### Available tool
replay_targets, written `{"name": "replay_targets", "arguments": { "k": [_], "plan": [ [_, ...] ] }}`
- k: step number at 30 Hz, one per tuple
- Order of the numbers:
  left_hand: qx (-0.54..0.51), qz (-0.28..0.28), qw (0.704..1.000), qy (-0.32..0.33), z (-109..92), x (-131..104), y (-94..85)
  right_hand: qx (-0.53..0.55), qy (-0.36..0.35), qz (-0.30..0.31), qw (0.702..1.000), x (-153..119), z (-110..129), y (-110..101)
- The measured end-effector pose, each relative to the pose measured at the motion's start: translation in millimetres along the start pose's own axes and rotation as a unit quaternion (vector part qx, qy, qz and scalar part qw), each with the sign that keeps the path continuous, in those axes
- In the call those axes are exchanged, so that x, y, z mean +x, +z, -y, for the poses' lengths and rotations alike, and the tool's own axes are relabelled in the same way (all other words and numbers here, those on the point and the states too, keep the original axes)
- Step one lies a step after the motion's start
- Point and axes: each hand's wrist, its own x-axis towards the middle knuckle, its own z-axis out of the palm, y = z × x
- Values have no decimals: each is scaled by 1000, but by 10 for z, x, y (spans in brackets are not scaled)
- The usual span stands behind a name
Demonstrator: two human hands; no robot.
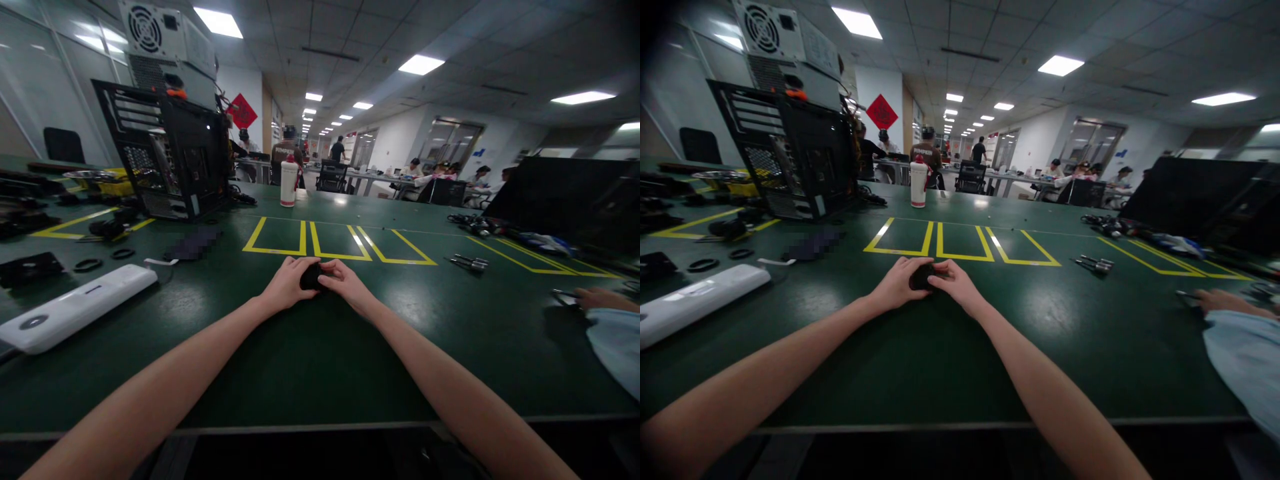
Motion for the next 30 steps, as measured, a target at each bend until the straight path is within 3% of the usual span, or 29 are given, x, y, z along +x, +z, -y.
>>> {"name": "replay_targets", "arguments": {
  "k": [5, 8, 12, 22, 30],
  "plan": [
    [4, -1, 1000, 2, -9, -1, -11, -35, 24, -36, 998, 34, -27, -6],
    [2, 1, 1000, -2, -3, -2, -9, -42, 37, -12, 998, 41, -31, -26],
    [1, -1, 1000, -3, 4, -1, 0, -22, 4, 20, 1000, 12, -7, -45],
    [-4, 3, 1000, -8, -23, -2, -14, -42, 27, -18, 999, 28, -2, -26],
    [-5, -1, 1000, 4, 14, 0, 7, -11, 5, 25, 1000, 29, 41, -37]
  ]
}}
